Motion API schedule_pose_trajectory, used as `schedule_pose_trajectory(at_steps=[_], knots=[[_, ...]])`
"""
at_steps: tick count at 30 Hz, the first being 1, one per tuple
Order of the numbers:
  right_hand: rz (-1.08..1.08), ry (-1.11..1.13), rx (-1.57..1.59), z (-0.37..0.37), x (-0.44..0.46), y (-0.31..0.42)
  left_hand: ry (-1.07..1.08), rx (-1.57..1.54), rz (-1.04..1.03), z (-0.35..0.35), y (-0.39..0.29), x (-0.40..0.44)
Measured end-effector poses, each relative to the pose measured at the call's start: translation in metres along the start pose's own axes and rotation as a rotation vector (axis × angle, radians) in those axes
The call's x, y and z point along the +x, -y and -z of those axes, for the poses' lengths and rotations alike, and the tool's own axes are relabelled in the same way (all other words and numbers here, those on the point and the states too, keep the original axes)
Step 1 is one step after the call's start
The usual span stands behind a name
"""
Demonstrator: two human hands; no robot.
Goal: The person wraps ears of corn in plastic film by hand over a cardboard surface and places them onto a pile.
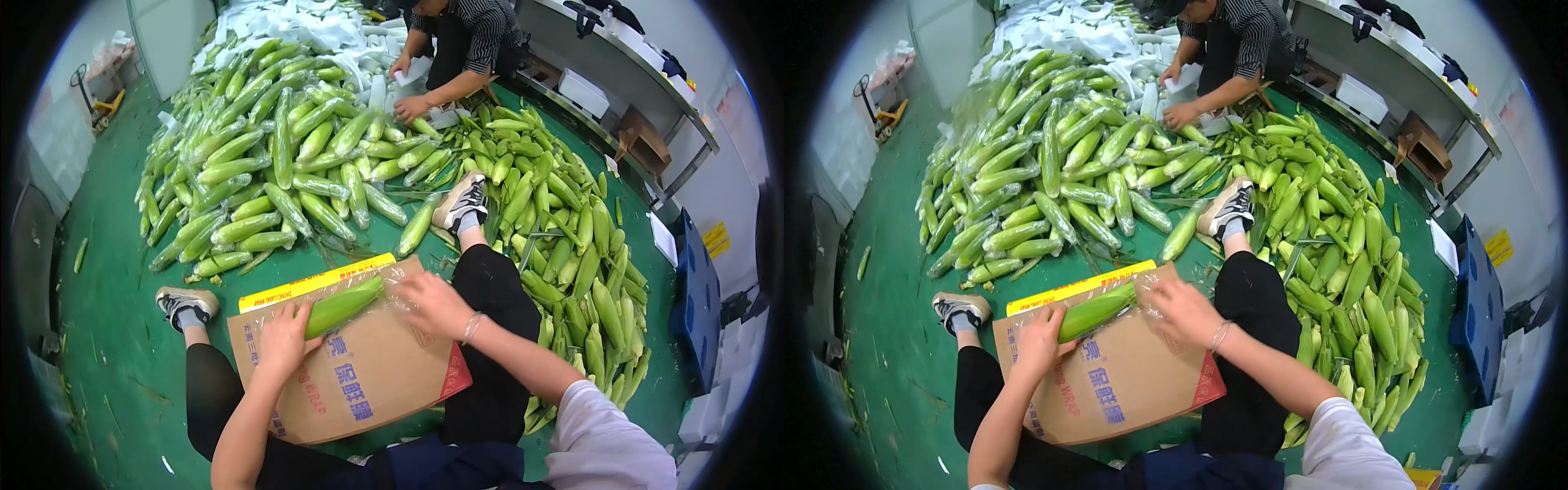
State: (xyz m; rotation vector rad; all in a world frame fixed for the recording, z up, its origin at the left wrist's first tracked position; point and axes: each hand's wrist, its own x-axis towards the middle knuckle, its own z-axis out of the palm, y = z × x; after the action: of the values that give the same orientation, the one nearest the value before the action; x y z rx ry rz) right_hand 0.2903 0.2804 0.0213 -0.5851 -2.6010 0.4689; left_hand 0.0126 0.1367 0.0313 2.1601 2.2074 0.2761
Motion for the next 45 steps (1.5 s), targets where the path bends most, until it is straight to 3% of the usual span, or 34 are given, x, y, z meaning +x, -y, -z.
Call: schedule_pose_trajectory(at_steps=[2, 5, 8, 9, 11, 12, 13, 14, 16, 18, 20, 22, 24, 26, 28, 29, 31, 33, 35, 36, 38, 40, 41, 43, 44, 45], knots=[[0.083, -0.078, -0.056, -0.025, -0.005, -0.015, -0.009, -0.066, -0.006, -0.002, 0.007, 0.005], [0.008, -0.103, -0.07, -0.033, -0.006, -0.031, 0.103, -0.122, 0.036, 0.002, 0.003, -0.004], [-0.131, -0.413, 0.119, 0.001, -0.004, -0.001, 0.154, -0.214, -0.086, 0.007, -0.007, -0.028], [-0.245, -0.432, 0.183, 0.009, -0.005, 0.019, 0.326, -0.37, -0.045, 0.005, -0.019, -0.043], [-0.495, -0.174, 0.256, -0.003, -0.024, 0.059, 0.427, -0.372, -0.097, 0.009, -0.05, -0.074], [-0.476, -0.043, 0.32, -0.022, -0.044, 0.077, 0.54, -0.366, -0.048, 0.004, -0.055, -0.082], [-0.277, 0.125, 0.284, -0.043, -0.063, 0.092, 0.406, -0.226, -0.117, 0.013, -0.059, -0.08], [-0.157, 0.031, 0.046, -0.039, -0.063, 0.122, 0.269, -0.085, -0.181, 0.022, -0.059, -0.076], [-0.276, 0.245, -0.08, -0.046, -0.037, 0.112, 0.115, -0.109, -0.007, 0.01, -0.048, -0.062], [-0.336, 0.067, -0.21, -0.05, 0.019, 0.081, -0.152, -0.07, 0.082, 0.011, -0.036, -0.04], [-0.217, -0.073, -0.44, -0.069, 0.075, 0.036, -0.193, -0.112, -0.038, -0.006, -0.013, -0.024], [-0.105, 0.371, 0.061, -0.079, 0.127, 0.018, -0.224, -0.149, -0.055, -0.021, -0.005, -0.003], [-0.245, 0.729, 0.578, -0.081, 0.152, 0.025, -0.217, -0.183, -0.096, -0.021, 0.001, 0.009], [-0.07, 0.849, 0.599, -0.077, 0.145, 0.024, -0.158, -0.223, -0.16, -0.019, 0.003, 0.011], [0.08, 0.821, 0.347, -0.089, 0.102, 0.035, -0.09, -0.288, -0.123, -0.01, -0.023, -0.016], [0.155, 0.743, 0.294, -0.094, 0.082, 0.04, 0.208, -0.377, 0.058, 0.003, -0.042, -0.031], [0.311, 0.574, 0.159, -0.098, 0.057, 0.041, 0.391, -0.438, 0.137, -0.009, -0.063, -0.07], [0.314, 0.489, 0.148, -0.092, 0.051, 0.046, 0.873, -1.051, 0.602, -0.006, -0.077, -0.095], [0.345, 0.393, 0.125, -0.092, 0.046, 0.048, 1.009, -1.359, 0.751, 0.015, -0.085, -0.12], [0.343, 0.405, 0.148, -0.091, 0.044, 0.049, 1.134, -1.293, 0.695, 0.027, -0.084, -0.126], [0.347, 0.419, 0.178, -0.086, 0.047, 0.047, 1.383, -1.036, 0.773, 0.037, -0.076, -0.149], [0.343, 0.367, 0.271, -0.084, 0.038, 0.042, 1.421, -0.832, 0.565, 0.089, -0.093, -0.136], [0.339, 0.336, 0.322, -0.085, 0.03, 0.042, 1.39, -0.844, 0.605, 0.091, -0.095, -0.145], [0.098, 0.375, 0.786, -0.054, -0.004, 0.058, 1.005, -0.853, 0.608, 0.087, -0.093, -0.159], [-0.266, 0.482, 0.93, -0.03, -0.028, 0.072, 0.814, -0.859, 0.599, 0.084, -0.093, -0.159], [-0.532, 0.469, 1.052, -0.018, -0.052, 0.082, 0.214, -0.893, 0.267, 0.08, -0.099, -0.147]])
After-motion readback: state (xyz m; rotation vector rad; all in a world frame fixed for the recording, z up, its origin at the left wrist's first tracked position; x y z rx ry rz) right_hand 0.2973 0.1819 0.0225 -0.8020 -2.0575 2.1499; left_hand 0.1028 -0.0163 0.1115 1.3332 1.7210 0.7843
